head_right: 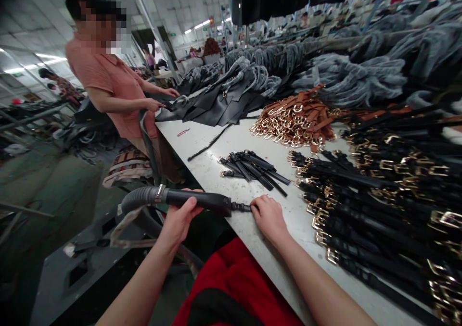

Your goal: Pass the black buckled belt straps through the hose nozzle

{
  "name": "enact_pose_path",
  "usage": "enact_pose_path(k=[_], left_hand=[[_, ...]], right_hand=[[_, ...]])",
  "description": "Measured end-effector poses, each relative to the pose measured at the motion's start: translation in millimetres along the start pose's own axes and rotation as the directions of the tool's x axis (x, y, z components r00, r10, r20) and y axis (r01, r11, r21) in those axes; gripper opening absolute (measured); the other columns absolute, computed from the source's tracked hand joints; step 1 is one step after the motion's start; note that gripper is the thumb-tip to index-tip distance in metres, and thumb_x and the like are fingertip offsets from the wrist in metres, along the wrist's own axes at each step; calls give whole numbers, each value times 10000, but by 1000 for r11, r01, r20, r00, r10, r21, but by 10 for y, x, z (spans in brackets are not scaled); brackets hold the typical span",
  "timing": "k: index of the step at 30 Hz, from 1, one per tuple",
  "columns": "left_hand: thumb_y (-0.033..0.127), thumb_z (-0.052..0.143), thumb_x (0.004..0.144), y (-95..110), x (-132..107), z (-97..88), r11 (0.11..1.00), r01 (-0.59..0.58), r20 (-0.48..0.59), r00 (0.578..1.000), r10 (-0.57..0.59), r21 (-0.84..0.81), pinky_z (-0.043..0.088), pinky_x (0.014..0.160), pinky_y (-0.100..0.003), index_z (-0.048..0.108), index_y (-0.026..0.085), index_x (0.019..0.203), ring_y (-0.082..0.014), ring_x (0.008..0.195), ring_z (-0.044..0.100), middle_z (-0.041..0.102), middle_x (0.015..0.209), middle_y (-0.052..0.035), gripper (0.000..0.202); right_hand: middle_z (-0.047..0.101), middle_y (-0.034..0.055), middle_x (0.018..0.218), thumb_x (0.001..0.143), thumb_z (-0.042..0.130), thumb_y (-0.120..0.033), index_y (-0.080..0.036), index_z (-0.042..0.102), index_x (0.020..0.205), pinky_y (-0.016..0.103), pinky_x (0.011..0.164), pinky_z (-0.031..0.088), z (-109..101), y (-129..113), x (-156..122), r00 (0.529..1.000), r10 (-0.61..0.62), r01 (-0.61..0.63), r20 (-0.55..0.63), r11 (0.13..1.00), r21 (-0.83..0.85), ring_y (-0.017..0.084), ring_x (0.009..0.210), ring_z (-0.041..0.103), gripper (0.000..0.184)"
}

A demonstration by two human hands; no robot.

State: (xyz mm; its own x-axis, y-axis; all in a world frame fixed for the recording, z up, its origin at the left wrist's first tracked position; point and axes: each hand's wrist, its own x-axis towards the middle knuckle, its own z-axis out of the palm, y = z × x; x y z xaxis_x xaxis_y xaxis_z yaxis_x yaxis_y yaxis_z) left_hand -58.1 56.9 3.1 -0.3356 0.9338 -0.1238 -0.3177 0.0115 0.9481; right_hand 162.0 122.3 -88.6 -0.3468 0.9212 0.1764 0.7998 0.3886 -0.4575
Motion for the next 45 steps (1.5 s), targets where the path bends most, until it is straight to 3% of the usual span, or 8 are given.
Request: enact_pose_path(k=[9,15,20,26,31,36,42,45], left_hand=[[287,713,695,-132,17,-181,968,39,-73,996,-59,-250,479,801,-340,526,202,932,-167,905,613,652,987,-33,314],[310,771,613,-243,50,-81,946,38,-118,990,-80,-321,477,797,-367,538,192,933,-186,869,629,673,930,-44,414],[324,758,632,-146,78,-151,939,33,-130,988,-82,-344,480,793,-374,551,165,883,-172,808,636,674,873,-46,362],[326,738,660,72,-191,-468,951,-20,-193,980,-41,-307,475,789,-345,573,173,921,-163,848,629,678,936,-40,345],[304,733,666,57,-420,-506,962,-11,-196,980,-44,-273,476,784,-344,536,209,963,-175,891,628,685,956,-33,369],[313,737,653,34,-384,-399,973,-15,-165,986,-25,-232,476,806,-375,529,200,959,-189,899,628,678,957,-39,387],[303,758,619,-208,-280,84,982,22,-60,998,-34,-187,486,800,-374,543,193,896,-193,868,628,674,920,-35,368],[308,758,619,-254,-223,192,992,41,15,999,-40,-118,492,796,-378,566,179,886,-204,860,626,673,915,-50,354]], right_hand=[[609,47,872,851,447,-273,-204,620,850,294,734,326,35,34,11,1000,-19,19,11,999,-34,180,843,525,186],[614,47,881,845,451,-263,-211,630,857,302,724,330,42,40,0,1000,-17,16,-11,998,-55,188,844,529,187],[616,49,881,862,435,-332,-215,634,873,310,729,334,53,29,-12,999,-32,30,-27,998,-55,191,841,533,231],[610,45,863,797,538,-366,-213,619,852,314,705,327,-10,-34,-9,997,-67,64,-27,990,-123,204,834,527,181],[598,50,880,799,545,-302,-203,576,838,320,731,338,-137,-92,-194,981,-189,194,46,969,-154,207,848,524,111],[602,64,968,851,464,-301,-201,595,954,325,779,367,-118,-41,-328,991,-125,126,37,992,-23,199,901,531,194],[607,51,905,830,478,-280,-211,623,915,326,768,370,-70,5,-289,995,-78,77,67,997,18,195,864,535,182],[605,55,904,833,474,-282,-209,618,904,325,756,366,-80,-8,-299,996,-72,71,54,997,19,197,862,532,177]])
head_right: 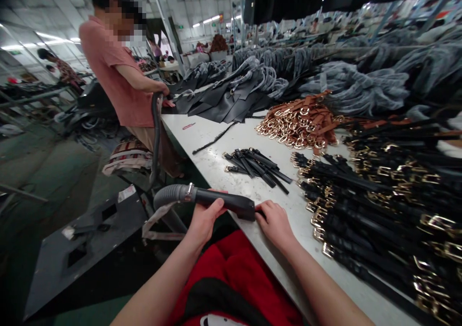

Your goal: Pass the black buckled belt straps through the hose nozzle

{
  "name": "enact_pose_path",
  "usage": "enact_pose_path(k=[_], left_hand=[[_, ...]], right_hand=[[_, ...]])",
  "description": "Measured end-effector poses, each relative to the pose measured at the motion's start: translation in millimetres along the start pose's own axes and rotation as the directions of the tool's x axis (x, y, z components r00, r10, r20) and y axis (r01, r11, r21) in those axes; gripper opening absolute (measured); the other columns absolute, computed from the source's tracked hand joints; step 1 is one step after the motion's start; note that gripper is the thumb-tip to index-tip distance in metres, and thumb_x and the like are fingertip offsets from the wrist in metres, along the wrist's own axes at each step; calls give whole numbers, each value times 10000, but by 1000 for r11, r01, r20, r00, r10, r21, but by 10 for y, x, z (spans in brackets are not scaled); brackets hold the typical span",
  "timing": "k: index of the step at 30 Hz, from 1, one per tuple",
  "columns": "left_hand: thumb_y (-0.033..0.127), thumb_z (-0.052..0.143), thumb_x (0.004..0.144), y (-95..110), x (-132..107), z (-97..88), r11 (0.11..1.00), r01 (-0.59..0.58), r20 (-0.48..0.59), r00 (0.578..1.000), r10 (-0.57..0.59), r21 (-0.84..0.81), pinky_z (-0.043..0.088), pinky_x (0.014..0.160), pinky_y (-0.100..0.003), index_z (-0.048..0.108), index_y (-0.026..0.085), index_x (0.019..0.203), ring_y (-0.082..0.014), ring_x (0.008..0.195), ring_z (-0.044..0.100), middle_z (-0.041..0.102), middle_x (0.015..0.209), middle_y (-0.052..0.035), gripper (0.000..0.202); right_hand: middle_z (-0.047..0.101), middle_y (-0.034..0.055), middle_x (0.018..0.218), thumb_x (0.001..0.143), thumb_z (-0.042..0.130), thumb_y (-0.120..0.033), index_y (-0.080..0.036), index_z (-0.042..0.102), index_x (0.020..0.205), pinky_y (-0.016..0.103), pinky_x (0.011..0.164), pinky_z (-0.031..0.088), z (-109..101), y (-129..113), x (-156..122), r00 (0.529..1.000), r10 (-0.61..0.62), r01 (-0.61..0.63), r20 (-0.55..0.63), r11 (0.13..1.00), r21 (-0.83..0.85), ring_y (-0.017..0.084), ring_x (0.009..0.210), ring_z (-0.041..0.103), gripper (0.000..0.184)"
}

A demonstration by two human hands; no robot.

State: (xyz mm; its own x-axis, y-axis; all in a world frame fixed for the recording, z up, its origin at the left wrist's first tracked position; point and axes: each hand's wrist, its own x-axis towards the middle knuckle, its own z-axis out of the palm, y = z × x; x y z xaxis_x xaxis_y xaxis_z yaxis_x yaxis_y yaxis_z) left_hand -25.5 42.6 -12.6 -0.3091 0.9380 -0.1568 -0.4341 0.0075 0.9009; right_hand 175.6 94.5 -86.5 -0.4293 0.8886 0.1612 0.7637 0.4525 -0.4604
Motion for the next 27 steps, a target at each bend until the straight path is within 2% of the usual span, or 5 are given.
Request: enact_pose_path(k=[5,10,13,18,27], left_hand=[[308,736,654,218,34,-377,999,-40,-121,992,43,29,499,782,-355,544,198,943,-190,919,613,667,962,-45,365],[296,735,650,382,-149,-727,996,-90,-233,968,91,16,492,823,-381,527,203,962,-185,925,618,659,986,-38,386],[302,736,645,404,-259,-745,996,-84,-238,968,75,-27,486,838,-401,522,208,949,-191,910,630,670,962,-30,384],[302,739,645,450,-303,-754,994,-77,-239,969,58,-72,485,827,-375,527,221,937,-190,928,629,683,943,-14,369],[305,737,654,433,-346,-803,992,-92,-237,969,68,-90,490,793,-344,536,207,921,-187,914,625,688,936,-32,348]], right_hand=[[602,42,900,847,469,-300,-222,613,908,323,755,356,-3,1,-27,1000,-9,9,-7,1000,26,189,850,526,175],[605,56,949,818,497,-310,-202,608,938,339,781,342,-53,-116,-2,998,-12,10,-63,999,-36,206,895,523,196],[603,69,1032,799,509,-300,-198,596,1013,343,813,329,-41,-312,84,996,-37,35,-76,999,-31,219,970,510,253],[619,46,926,805,456,-244,-215,618,890,314,774,334,111,-485,240,997,74,-76,20,994,76,189,893,526,185],[608,53,831,751,546,-533,-215,597,771,326,690,317,212,-571,293,988,138,-142,-63,988,-57,219,829,524,322]])
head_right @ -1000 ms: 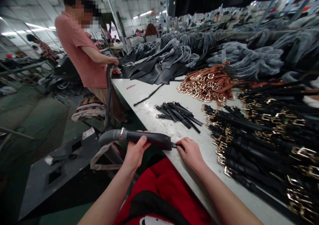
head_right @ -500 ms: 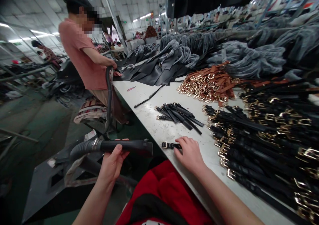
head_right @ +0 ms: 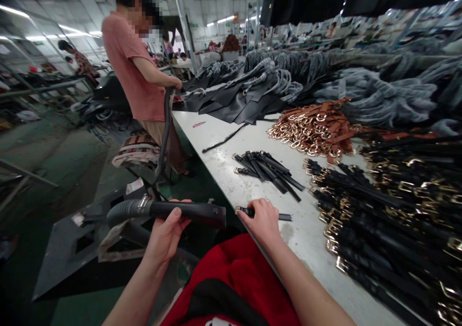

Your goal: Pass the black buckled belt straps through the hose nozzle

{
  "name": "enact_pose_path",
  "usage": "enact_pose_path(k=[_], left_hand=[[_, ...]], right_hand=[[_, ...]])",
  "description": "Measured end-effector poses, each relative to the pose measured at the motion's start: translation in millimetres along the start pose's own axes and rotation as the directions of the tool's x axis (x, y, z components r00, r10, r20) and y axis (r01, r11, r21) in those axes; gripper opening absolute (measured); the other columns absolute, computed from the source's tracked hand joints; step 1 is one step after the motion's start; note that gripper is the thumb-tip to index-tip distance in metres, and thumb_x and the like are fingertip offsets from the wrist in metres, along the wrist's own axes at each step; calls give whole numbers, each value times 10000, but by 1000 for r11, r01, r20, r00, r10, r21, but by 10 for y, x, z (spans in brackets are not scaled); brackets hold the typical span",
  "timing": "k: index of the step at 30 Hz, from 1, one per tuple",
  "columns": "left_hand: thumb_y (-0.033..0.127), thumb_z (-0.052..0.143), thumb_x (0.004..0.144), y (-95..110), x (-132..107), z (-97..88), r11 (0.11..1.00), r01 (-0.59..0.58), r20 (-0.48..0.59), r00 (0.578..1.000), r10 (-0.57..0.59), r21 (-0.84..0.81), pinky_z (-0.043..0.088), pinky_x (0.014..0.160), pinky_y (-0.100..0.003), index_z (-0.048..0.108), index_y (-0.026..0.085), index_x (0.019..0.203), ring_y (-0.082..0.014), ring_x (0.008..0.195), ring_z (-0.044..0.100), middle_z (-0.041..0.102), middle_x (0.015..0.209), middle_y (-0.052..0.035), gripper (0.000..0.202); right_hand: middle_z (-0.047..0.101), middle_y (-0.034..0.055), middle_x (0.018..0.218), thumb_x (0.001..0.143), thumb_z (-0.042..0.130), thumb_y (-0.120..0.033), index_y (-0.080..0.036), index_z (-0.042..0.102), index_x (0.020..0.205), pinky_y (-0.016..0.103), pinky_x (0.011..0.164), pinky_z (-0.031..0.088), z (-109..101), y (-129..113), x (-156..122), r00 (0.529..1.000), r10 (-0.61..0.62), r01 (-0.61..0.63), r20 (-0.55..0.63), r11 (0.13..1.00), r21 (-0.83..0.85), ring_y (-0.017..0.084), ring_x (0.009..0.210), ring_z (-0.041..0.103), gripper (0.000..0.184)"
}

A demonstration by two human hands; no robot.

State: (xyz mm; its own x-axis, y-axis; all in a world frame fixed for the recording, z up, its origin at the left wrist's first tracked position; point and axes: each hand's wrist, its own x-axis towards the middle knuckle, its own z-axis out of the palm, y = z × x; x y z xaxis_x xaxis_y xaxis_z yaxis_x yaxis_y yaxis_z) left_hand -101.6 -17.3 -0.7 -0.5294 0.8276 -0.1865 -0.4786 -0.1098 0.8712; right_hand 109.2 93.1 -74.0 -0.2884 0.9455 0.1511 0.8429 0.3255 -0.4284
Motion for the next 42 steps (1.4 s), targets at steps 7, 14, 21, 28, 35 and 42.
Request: enact_pose_path(k=[7,14,21,28,35,42], left_hand=[[295,727,667,40,-24,69,1000,-7,26,1000,7,-11,499,787,-350,525,206,942,-176,875,628,681,945,-36,352],[306,740,638,-330,77,570,995,-13,150,989,-2,95,488,804,-345,568,190,885,-187,872,618,667,935,-46,323],[310,732,642,-319,142,744,970,-57,257,966,-6,236,484,811,-346,604,183,860,-201,871,616,664,933,-51,283],[264,731,637,-344,82,902,931,-168,334,941,53,325,480,803,-326,632,188,832,-182,806,613,666,851,-39,231],[316,720,657,-319,140,782,953,-105,260,965,29,283,490,770,-323,614,191,864,-185,845,616,663,927,-41,264],[315,725,651,-320,123,734,968,-43,259,966,-24,249,498,779,-348,613,181,879,-203,871,621,666,935,-58,287]], right_hand=[[625,65,978,847,463,-434,-197,589,999,332,757,354,-47,204,-60,997,-77,79,-19,987,139,207,907,537,308],[621,39,898,815,469,-220,-230,633,868,322,733,340,-110,497,-101,998,-61,60,32,998,35,196,870,536,173],[625,37,898,827,478,-237,-236,633,885,313,710,317,-100,476,-69,998,-54,52,34,997,50,188,859,531,165],[636,53,960,825,469,-196,-222,611,963,324,720,305,-86,493,-74,1000,-10,9,15,999,41,208,896,536,200],[644,50,963,829,466,-192,-222,608,956,324,725,304,-98,467,-71,1000,-22,21,6,998,53,208,898,537,192],[635,49,947,833,464,-202,-224,608,954,323,722,305,-74,480,-73,1000,-12,11,6,999,38,206,885,535,189]])
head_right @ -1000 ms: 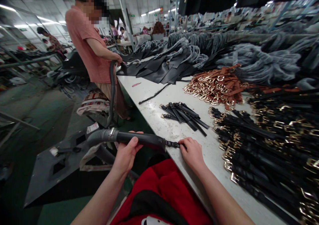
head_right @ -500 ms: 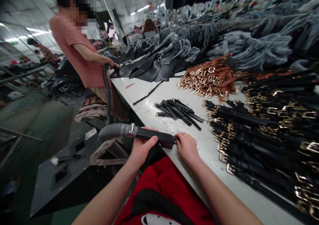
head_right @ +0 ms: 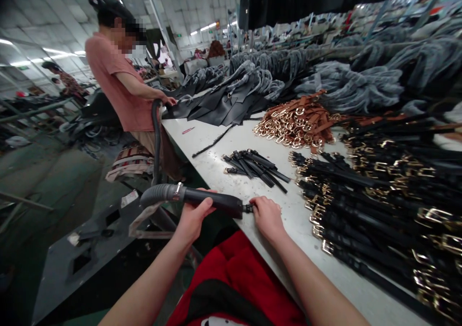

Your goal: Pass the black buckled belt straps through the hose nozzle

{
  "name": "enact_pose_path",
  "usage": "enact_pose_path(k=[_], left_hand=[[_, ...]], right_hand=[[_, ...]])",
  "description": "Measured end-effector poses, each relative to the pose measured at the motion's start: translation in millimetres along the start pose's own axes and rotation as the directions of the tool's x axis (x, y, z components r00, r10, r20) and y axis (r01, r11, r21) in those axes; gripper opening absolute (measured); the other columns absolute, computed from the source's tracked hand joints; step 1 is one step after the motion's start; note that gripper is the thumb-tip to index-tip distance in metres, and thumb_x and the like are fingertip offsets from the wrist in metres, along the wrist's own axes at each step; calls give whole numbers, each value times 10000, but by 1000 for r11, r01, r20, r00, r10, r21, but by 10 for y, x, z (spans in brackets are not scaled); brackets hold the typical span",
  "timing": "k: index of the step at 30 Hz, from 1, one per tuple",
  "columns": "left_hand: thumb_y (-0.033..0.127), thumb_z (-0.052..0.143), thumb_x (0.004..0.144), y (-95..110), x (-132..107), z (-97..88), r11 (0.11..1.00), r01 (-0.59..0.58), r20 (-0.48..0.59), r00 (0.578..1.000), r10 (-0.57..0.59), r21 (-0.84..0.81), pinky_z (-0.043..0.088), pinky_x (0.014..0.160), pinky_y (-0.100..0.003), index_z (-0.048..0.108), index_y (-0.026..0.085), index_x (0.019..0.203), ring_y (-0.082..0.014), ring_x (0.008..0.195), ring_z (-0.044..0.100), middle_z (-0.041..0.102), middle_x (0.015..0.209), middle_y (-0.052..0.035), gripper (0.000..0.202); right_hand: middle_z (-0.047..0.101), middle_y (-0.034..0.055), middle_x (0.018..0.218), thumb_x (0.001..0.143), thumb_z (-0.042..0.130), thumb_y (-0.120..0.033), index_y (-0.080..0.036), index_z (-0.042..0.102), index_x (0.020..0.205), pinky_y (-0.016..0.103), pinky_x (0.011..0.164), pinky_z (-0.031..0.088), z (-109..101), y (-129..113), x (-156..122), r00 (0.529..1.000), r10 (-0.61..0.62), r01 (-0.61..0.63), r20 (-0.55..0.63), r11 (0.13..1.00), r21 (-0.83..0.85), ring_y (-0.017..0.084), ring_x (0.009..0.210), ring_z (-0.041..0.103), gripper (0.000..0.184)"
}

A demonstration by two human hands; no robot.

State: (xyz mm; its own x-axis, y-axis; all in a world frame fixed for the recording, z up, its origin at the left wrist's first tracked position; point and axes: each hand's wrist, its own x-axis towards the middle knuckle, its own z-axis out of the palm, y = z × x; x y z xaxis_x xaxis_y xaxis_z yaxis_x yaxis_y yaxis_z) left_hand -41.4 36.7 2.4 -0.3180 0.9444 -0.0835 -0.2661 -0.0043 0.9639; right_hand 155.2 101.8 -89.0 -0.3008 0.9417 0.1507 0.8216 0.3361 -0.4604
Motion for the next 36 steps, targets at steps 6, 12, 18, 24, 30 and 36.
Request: enact_pose_path(k=[6,12,18,24,30,36], left_hand=[[324,734,648,-64,-11,-31,999,-27,-53,998,25,-39,499,770,-333,605,183,869,-186,868,617,662,944,-48,291],[340,743,638,-34,80,-142,986,49,-106,992,-67,-159,501,780,-379,596,163,894,-216,907,617,664,945,-78,345],[350,739,643,132,80,-660,972,-36,-277,960,-31,-233,483,803,-368,588,180,937,-207,969,594,653,1006,-55,371],[342,736,658,175,67,-723,950,6,-272,958,-95,-312,486,796,-368,566,194,966,-207,953,600,668,1004,-60,382],[355,717,687,225,64,-760,946,20,-282,952,-116,-323,489,811,-363,528,200,1002,-216,999,590,652,1065,-72,400],[343,711,699,186,3,-820,945,39,-293,946,-140,-326,479,841,-365,502,201,1020,-219,1012,594,652,1057,-68,408]], right_hand=[[627,42,944,840,443,-195,-231,609,943,322,728,304,7,4,10,1000,-6,6,30,1000,-13,206,894,530,198],[623,49,925,837,430,-191,-224,615,906,321,741,327,-17,2,-11,999,-11,12,34,1000,-26,202,884,532,201],[626,63,914,840,390,-217,-201,615,873,341,790,372,-157,206,-147,995,-9,11,102,1000,-23,211,885,546,228],[606,83,1032,862,366,-297,-168,557,1035,313,832,414,-287,135,300,996,-69,70,56,997,-14,199,955,565,289],[564,162,1103,839,395,-200,-96,526,1135,307,782,420,-20,-211,1146,999,-22,32,38,956,-290,231,961,591,340],[618,140,943,778,452,-132,-104,591,1019,289,692,413,52,-93,1463,999,11,5,47,947,-323,209,822,622,280]])
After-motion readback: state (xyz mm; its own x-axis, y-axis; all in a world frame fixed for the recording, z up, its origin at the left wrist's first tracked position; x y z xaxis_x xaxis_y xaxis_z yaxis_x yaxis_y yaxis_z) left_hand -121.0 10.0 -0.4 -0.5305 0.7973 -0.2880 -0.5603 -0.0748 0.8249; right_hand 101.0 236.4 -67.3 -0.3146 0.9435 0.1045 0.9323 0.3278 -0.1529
